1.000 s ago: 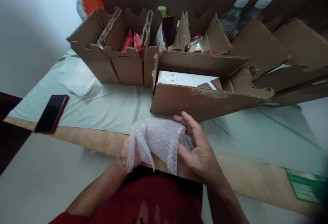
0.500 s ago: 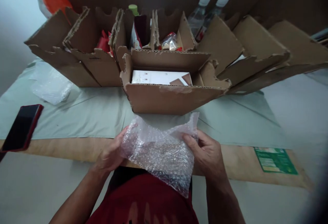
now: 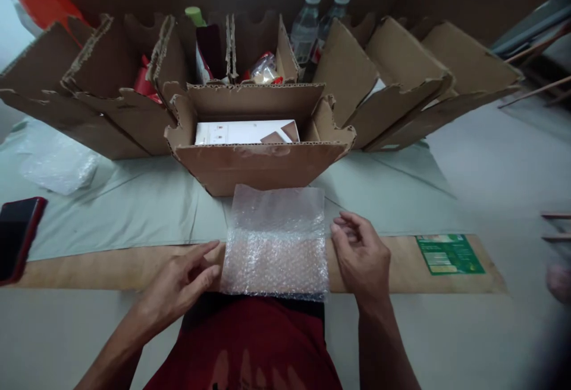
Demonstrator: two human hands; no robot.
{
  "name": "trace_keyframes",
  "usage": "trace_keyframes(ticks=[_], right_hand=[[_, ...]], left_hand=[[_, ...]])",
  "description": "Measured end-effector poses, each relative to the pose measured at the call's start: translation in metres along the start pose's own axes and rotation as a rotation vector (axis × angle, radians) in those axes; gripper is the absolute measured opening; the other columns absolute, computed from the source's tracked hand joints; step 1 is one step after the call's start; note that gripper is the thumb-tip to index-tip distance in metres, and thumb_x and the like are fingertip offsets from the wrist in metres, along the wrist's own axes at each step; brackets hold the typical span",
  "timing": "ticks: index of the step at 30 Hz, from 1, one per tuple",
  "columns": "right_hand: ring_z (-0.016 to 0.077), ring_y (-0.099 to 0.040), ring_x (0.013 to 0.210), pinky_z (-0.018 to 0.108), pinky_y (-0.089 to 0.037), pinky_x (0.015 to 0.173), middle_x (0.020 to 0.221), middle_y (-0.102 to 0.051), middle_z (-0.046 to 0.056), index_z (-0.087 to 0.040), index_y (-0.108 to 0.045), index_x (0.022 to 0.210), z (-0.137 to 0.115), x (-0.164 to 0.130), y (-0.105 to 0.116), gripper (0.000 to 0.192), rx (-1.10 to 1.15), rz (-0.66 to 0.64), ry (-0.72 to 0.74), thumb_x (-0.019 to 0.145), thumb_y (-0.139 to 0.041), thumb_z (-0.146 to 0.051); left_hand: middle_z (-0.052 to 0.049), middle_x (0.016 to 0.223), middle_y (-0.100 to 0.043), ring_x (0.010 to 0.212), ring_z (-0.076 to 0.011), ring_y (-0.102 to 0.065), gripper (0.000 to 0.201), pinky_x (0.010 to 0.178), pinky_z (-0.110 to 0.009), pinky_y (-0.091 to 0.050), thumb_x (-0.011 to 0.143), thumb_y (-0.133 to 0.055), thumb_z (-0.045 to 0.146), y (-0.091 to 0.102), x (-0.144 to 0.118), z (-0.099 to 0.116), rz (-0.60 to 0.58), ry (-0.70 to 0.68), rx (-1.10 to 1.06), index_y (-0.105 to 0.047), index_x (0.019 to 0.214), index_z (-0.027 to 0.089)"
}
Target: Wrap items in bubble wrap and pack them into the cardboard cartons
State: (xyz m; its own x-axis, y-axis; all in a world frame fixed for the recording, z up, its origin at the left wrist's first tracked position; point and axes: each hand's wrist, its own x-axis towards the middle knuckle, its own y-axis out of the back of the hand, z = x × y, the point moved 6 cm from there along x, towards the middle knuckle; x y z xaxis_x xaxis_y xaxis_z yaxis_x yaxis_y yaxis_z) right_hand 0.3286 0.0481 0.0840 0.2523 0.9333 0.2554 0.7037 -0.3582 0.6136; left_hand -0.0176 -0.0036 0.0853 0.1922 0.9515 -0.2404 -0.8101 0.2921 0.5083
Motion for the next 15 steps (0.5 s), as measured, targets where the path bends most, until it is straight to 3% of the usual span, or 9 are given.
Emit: trace_keyframes(ticks=[3, 6, 10, 15], right_hand=[[0.0230, -0.072, 0.093, 0.042, -0.058, 0.088, 0.104, -0.077, 0.010, -0.020, -0.071, 0.108, -0.030, -0.009, -0.004, 0.016, -0.069, 0.029, 0.263, 0.097, -0.060, -0.026], [0.0275, -0.069, 0.109, 0.047, -0.056, 0.094, 0.118, -0.075, 0.013, -0.019, -0.072, 0.113, -0.056, -0.019, -0.030, 0.020, -0.124, -0.166, 0.466, 0.098, -0.058, -0.022], [0.0337, -0.064, 0.122, 0.053, -0.055, 0.096, 0.134, -0.069, 0.018, -0.017, -0.072, 0.117, -0.050, -0.032, -0.054, 0.025, -0.267, -0.396, 0.487, 0.098, -0.057, -0.022], [0.0308, -0.068, 0.119, 0.051, -0.057, 0.095, 0.129, -0.073, 0.014, -0.020, -0.074, 0.112, -0.038, -0.040, -0.038, 0.023, -0.207, -0.361, 0.500, 0.096, -0.057, -0.018]], left_hand=[[-0.004, 0.098, -0.077, 0.084, -0.0194, -0.071, 0.035, 0.075, -0.030, -0.059, 0.099, -0.058, 0.030, 0.005, 0.013, 0.030, 0.172, -0.264, 0.190, -0.066, 0.133, 0.026], [-0.011, 0.120, -0.072, 0.110, -0.0258, -0.067, 0.035, 0.095, -0.042, -0.058, 0.100, -0.053, 0.019, -0.019, 0.038, 0.051, 0.159, -0.465, 0.346, -0.065, 0.132, 0.023], [-0.016, 0.122, -0.069, 0.109, -0.0307, -0.066, 0.033, 0.093, -0.051, -0.060, 0.097, -0.054, 0.016, -0.046, 0.061, 0.046, 0.091, -0.431, 0.511, -0.065, 0.128, 0.017], [-0.014, 0.124, -0.067, 0.110, -0.0266, -0.067, 0.034, 0.094, -0.044, -0.061, 0.101, -0.052, 0.021, -0.047, 0.045, 0.045, 0.030, -0.438, 0.482, -0.057, 0.135, 0.020]])
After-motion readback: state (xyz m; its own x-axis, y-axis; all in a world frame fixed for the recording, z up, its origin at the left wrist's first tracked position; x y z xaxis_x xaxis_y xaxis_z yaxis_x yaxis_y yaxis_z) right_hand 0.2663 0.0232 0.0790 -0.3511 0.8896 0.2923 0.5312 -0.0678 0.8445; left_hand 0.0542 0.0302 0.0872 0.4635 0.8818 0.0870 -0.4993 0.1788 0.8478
